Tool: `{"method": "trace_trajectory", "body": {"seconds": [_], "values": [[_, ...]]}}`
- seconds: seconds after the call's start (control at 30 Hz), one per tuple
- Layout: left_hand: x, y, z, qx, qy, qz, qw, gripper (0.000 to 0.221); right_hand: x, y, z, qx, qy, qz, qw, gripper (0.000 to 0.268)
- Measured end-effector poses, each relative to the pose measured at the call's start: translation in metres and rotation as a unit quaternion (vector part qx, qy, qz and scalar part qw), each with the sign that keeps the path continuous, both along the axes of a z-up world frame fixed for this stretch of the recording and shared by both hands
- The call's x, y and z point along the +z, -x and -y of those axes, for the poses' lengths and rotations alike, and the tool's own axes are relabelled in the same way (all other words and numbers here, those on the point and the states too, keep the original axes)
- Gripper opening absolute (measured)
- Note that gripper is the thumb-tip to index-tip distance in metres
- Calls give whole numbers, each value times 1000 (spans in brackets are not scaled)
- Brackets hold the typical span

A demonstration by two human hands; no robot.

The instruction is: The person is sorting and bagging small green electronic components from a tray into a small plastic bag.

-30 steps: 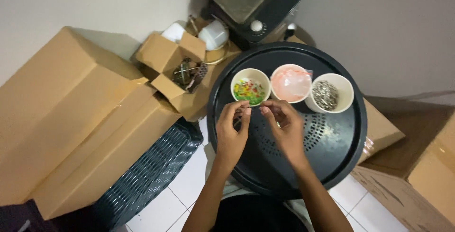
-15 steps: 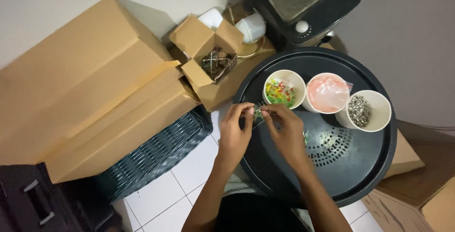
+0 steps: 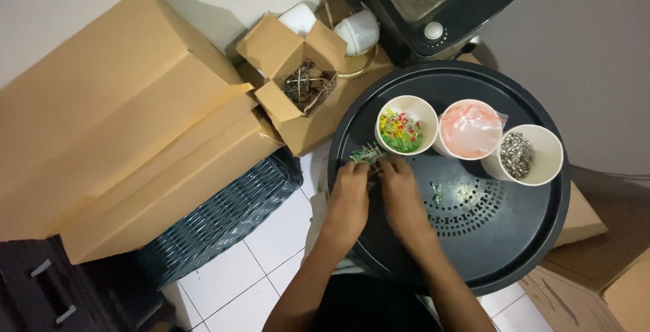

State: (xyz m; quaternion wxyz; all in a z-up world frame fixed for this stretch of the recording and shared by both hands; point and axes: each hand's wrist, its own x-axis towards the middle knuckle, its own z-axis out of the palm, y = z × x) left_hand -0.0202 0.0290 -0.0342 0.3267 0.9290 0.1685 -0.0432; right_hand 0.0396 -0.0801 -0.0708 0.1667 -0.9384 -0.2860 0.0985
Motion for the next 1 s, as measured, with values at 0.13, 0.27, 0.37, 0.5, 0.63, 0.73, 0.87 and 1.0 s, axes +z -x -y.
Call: {"method": "trace_trajectory", "body": {"seconds": [0.13, 0.27, 0.37, 0.5, 0.63, 0.73, 0.87, 1.0], "values": [[-16, -3, 3, -30, -23, -36, 999, 27, -39, -2, 15, 27, 63, 51, 996, 30], [-31, -5, 6, -24, -24, -42, 999, 28, -43, -3, 17, 11, 36, 28, 999, 28], [-37, -6, 5, -34, -23, -51, 998, 27, -43, -4, 18, 14, 30, 28, 999, 23], [-51, -8, 6, -20, -40, -39, 998, 27, -9, -5, 11, 29, 2, 12, 999, 20], [-41, -4, 6, -7, -10, -11, 1000, 25, -29, -5, 14, 30, 10, 21, 999, 17], [-44, -2, 4, -4, -2, 5, 1000, 19, -26, -5, 16, 42, 19, 38, 998, 18], [-46, -1, 0, 16, 48, 13, 999, 10, -11, -6, 14, 34, -20, -15, 999, 10], [-28, -1, -2, 55, 103, 7, 993, 7, -31, -12, 21, 21, -40, -49, 998, 10]]}}
